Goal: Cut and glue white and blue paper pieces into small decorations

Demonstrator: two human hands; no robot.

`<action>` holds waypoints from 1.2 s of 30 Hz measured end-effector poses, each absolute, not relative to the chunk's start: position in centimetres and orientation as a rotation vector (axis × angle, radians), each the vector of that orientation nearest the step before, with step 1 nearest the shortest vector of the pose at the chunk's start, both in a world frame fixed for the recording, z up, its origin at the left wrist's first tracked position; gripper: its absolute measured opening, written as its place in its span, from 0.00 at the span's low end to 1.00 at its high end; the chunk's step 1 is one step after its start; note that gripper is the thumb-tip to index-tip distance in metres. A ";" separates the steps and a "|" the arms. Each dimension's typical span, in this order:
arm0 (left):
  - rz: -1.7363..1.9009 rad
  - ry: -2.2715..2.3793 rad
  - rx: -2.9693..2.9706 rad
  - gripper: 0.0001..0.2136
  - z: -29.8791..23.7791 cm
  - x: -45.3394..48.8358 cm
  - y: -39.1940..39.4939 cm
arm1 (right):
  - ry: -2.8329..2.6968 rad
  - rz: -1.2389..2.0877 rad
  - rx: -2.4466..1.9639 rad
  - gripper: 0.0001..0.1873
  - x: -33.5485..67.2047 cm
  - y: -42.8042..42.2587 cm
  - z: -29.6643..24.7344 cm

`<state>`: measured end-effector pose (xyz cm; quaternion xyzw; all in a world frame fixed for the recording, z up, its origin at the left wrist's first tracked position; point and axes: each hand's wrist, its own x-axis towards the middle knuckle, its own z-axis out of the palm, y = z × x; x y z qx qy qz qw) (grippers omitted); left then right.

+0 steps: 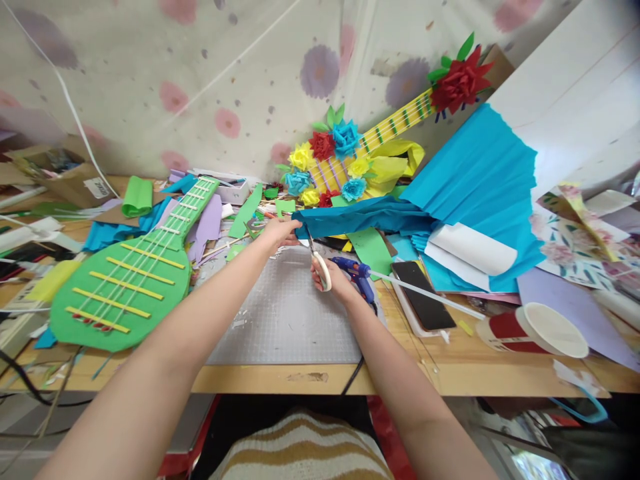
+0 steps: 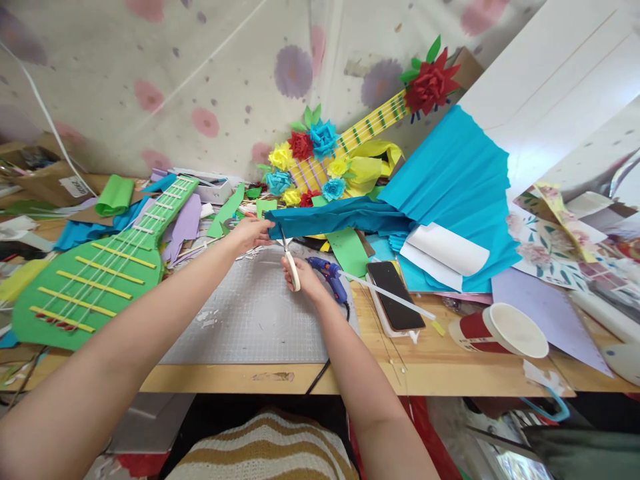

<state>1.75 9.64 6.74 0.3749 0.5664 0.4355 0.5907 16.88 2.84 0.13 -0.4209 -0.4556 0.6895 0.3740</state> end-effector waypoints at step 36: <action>0.904 1.414 1.010 0.05 7.8 0.8 10.1 | -1.130 1.760 -1.048 0.23 16.0 4.4 0.2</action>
